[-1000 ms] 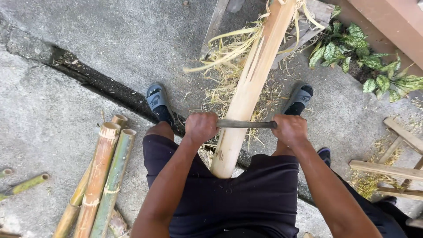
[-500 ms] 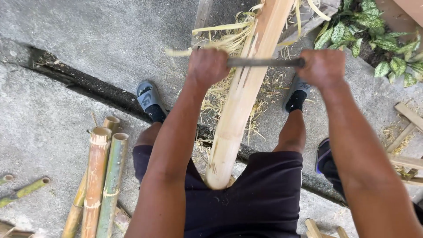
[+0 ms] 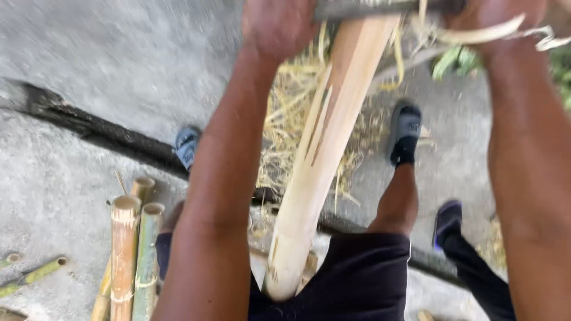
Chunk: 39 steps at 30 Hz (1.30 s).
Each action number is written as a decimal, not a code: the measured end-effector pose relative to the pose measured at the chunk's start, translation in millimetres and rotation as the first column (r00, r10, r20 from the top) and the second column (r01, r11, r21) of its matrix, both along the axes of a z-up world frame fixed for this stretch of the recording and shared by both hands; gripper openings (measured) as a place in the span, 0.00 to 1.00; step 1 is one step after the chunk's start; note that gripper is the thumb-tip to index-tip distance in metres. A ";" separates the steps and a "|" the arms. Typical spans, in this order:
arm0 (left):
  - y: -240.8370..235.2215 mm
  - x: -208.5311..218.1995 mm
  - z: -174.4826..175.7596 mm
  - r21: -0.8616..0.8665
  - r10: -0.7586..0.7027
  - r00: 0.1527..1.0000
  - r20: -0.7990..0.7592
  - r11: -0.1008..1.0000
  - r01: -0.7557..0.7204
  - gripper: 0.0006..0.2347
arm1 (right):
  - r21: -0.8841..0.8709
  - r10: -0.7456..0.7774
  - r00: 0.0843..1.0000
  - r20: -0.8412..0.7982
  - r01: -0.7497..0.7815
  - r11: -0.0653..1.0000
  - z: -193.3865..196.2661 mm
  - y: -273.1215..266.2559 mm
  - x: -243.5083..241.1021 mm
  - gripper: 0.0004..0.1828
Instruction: Scraping the outer layer of a bamboo stalk using a metal tool.
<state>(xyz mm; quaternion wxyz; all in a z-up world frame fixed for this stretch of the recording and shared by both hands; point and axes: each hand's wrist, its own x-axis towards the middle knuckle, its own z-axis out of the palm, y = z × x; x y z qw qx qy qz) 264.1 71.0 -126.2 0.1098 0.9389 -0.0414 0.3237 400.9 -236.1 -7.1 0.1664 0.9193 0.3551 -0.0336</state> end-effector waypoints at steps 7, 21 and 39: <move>-11.3 -100.7 41.1 -0.202 -0.076 0.824 -0.561 0.978 -0.047 0.08 | -0.016 -0.192 0.959 -0.207 0.193 0.981 4.7 2.6 -109.8 0.10; -56.2 -342.7 99.5 -0.309 -0.252 0.491 -0.834 0.951 -0.036 0.06 | -0.135 -0.386 0.821 -0.420 0.363 0.922 38.4 -32.6 -385.9 0.06; -18.3 -101.3 57.9 -0.070 -0.114 0.584 -0.803 0.993 0.098 0.12 | -0.158 -0.283 0.916 -0.286 0.246 0.956 -1.4 -23.5 -146.3 0.11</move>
